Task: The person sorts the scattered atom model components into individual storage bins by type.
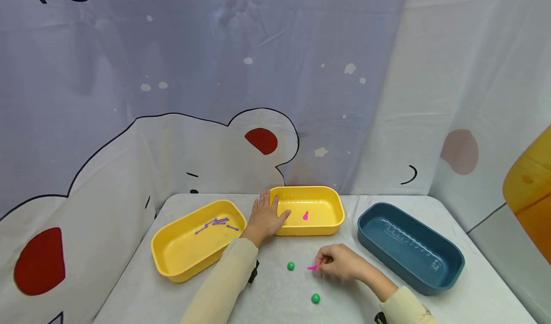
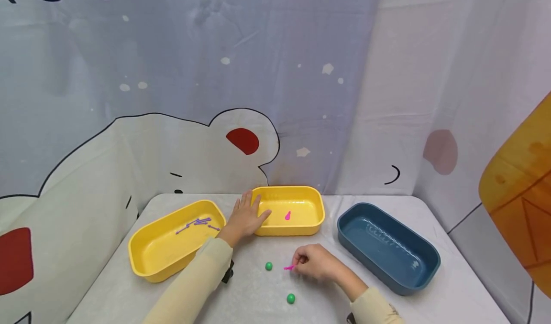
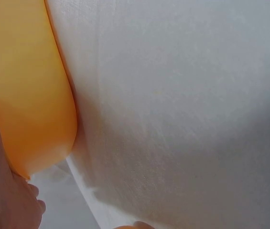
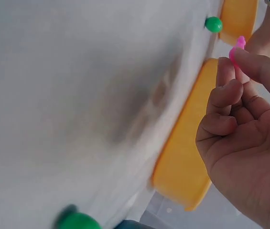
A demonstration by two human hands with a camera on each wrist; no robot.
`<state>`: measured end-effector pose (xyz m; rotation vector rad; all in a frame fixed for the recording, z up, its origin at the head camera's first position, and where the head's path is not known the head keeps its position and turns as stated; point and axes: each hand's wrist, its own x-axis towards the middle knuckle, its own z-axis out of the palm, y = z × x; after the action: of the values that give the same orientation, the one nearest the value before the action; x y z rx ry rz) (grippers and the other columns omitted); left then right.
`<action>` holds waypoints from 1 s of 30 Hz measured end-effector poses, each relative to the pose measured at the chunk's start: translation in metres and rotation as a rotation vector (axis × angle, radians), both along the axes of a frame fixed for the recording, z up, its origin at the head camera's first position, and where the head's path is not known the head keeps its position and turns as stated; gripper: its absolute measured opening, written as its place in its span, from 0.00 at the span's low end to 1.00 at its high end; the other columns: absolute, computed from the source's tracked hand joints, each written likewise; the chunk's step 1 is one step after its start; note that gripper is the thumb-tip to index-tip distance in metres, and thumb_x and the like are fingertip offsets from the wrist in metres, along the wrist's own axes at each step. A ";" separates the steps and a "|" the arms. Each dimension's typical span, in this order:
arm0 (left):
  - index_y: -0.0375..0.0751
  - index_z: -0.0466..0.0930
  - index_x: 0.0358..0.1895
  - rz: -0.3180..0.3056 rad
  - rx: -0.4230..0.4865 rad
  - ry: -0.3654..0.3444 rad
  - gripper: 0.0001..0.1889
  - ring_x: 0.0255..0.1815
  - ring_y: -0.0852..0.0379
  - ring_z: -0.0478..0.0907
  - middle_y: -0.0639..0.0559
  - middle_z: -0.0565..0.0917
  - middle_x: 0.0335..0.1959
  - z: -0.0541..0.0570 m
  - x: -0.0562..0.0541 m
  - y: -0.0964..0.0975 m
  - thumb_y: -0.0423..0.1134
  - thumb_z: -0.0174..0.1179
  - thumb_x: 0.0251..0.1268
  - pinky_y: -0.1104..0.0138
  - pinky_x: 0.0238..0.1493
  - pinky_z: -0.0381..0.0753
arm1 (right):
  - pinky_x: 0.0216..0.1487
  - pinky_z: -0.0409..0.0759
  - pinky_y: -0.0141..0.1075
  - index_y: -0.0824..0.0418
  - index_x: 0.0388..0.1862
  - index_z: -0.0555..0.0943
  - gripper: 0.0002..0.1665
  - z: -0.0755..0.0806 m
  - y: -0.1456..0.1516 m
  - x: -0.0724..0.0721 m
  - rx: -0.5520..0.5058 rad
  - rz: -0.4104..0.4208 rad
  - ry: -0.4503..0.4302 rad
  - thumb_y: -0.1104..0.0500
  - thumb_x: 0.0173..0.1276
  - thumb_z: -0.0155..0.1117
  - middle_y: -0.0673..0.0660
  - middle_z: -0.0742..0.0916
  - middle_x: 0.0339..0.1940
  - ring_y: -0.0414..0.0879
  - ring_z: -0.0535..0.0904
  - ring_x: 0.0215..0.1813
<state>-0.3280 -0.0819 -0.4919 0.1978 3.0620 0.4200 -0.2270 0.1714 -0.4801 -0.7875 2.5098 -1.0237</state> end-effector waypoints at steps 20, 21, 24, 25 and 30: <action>0.47 0.47 0.83 0.004 -0.009 0.005 0.43 0.84 0.41 0.35 0.40 0.40 0.84 -0.002 -0.001 -0.001 0.70 0.35 0.75 0.49 0.82 0.36 | 0.33 0.75 0.30 0.54 0.34 0.84 0.05 0.023 0.008 -0.024 -0.016 -0.116 0.070 0.56 0.69 0.70 0.46 0.82 0.27 0.41 0.75 0.32; 0.47 0.47 0.83 0.003 -0.009 0.004 0.43 0.84 0.41 0.35 0.40 0.40 0.84 -0.002 -0.002 0.000 0.70 0.35 0.75 0.49 0.82 0.35 | 0.33 0.75 0.30 0.54 0.34 0.84 0.04 0.024 0.009 -0.025 -0.015 -0.120 0.075 0.56 0.69 0.70 0.46 0.82 0.28 0.41 0.75 0.32; 0.47 0.46 0.83 0.002 -0.013 -0.001 0.44 0.84 0.42 0.34 0.40 0.39 0.84 -0.002 -0.002 0.000 0.71 0.35 0.75 0.49 0.82 0.35 | 0.33 0.75 0.31 0.55 0.34 0.84 0.04 0.026 0.010 -0.030 -0.024 -0.139 0.095 0.57 0.68 0.70 0.47 0.82 0.27 0.42 0.75 0.32; 0.47 0.46 0.83 0.001 -0.016 -0.002 0.44 0.84 0.42 0.34 0.40 0.39 0.84 -0.002 -0.002 0.000 0.71 0.34 0.75 0.49 0.82 0.35 | 0.33 0.75 0.31 0.55 0.33 0.84 0.04 0.027 0.010 -0.031 -0.028 -0.147 0.098 0.58 0.68 0.70 0.47 0.82 0.27 0.43 0.75 0.32; 0.47 0.47 0.83 -0.007 -0.009 0.001 0.43 0.84 0.42 0.35 0.40 0.39 0.84 -0.003 -0.002 0.000 0.71 0.34 0.75 0.49 0.82 0.35 | 0.34 0.75 0.32 0.55 0.33 0.84 0.04 0.031 0.010 -0.039 -0.037 -0.187 0.105 0.58 0.67 0.70 0.47 0.83 0.27 0.42 0.76 0.32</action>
<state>-0.3302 -0.0821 -0.4946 0.2089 3.0624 0.4063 -0.2662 0.1816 -0.4487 -0.6419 2.7031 -1.1181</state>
